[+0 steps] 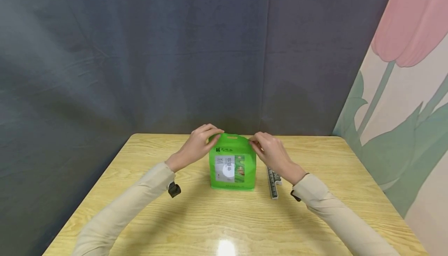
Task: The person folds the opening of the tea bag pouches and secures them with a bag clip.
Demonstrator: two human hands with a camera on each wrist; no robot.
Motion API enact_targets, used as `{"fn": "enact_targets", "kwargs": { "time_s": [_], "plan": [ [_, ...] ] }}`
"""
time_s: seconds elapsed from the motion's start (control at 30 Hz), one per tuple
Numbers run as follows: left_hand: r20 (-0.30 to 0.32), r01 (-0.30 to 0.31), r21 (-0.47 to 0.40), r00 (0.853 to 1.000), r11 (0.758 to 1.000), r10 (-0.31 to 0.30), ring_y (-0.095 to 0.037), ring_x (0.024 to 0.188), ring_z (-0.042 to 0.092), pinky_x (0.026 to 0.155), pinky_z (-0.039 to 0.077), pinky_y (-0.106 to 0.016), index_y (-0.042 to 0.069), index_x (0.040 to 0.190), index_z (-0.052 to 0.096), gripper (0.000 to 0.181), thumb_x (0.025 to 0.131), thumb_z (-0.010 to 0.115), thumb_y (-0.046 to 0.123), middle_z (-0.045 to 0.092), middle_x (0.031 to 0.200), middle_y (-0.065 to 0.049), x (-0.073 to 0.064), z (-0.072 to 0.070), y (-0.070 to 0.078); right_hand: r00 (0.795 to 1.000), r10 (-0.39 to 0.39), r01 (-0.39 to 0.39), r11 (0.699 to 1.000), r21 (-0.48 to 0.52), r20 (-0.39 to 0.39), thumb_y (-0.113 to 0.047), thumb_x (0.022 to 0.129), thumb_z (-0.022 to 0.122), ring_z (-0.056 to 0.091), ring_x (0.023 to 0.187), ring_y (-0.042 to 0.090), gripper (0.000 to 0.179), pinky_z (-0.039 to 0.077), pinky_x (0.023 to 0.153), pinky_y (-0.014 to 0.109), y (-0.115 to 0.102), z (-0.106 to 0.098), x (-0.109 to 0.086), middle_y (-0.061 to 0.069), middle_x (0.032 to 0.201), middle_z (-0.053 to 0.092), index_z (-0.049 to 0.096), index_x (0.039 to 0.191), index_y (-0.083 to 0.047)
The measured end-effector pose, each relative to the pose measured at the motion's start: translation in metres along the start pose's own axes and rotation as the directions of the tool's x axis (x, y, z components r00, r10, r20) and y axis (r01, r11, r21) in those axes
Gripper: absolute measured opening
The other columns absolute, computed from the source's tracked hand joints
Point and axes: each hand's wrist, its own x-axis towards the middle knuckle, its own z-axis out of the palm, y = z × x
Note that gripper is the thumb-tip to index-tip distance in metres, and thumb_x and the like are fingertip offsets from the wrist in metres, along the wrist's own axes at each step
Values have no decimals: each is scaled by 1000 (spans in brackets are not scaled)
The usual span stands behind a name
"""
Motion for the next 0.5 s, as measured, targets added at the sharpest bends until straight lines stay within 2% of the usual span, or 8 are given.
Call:
{"fn": "enact_targets", "kwargs": {
  "time_s": [0.3, 0.5],
  "plan": [
    [-10, -46, -10, 999, 999, 46, -16, 90, 62, 78, 51, -25, 3, 115, 72, 21, 97, 61, 1, 67, 103, -5, 2, 2, 2, 998, -9, 6, 999, 49, 62, 17, 83, 68, 65, 71, 18, 22, 52, 58, 32, 6, -8, -1, 8, 88, 69, 68, 97, -1],
    [3, -32, -4, 999, 999, 32, -16, 89, 62, 75, 50, -25, 3, 115, 72, 21, 96, 63, 1, 67, 103, -5, 5, 7, 5, 996, 0, -8, 997, 78, 94, 16, 85, 66, 64, 69, 16, 23, 52, 59, 28, 10, -11, -2, 8, 90, 69, 69, 100, -1]
  ]
}}
